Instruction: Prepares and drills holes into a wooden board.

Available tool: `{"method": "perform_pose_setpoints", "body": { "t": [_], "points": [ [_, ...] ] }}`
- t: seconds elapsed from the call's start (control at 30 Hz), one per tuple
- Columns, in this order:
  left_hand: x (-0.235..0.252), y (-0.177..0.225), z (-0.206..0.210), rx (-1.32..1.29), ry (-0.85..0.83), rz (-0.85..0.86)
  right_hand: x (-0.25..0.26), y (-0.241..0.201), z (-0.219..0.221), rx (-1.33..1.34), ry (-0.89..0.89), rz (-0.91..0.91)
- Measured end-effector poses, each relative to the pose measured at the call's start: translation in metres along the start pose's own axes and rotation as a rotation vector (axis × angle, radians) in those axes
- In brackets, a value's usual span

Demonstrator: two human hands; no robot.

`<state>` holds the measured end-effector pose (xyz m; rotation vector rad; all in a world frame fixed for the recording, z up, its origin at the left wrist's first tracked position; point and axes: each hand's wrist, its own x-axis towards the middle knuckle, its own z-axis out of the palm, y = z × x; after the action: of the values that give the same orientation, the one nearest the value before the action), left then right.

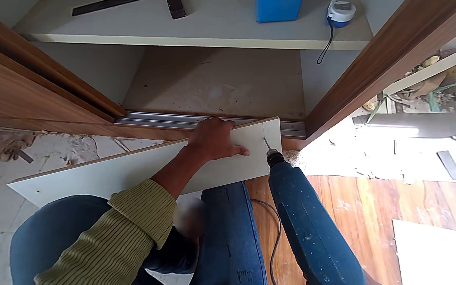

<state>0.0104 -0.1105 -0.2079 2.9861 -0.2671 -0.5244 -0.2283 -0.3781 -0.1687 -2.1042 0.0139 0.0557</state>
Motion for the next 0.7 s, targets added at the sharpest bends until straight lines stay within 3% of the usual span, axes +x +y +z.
{"method": "perform_pose_setpoints", "body": {
  "t": [0.7],
  "points": [
    [-0.0059, -0.0049, 0.0038, 0.037, 0.031, 0.022, 0.0064, -0.0067, -0.0038, -0.039, -0.040, 0.047]
  ]
}}
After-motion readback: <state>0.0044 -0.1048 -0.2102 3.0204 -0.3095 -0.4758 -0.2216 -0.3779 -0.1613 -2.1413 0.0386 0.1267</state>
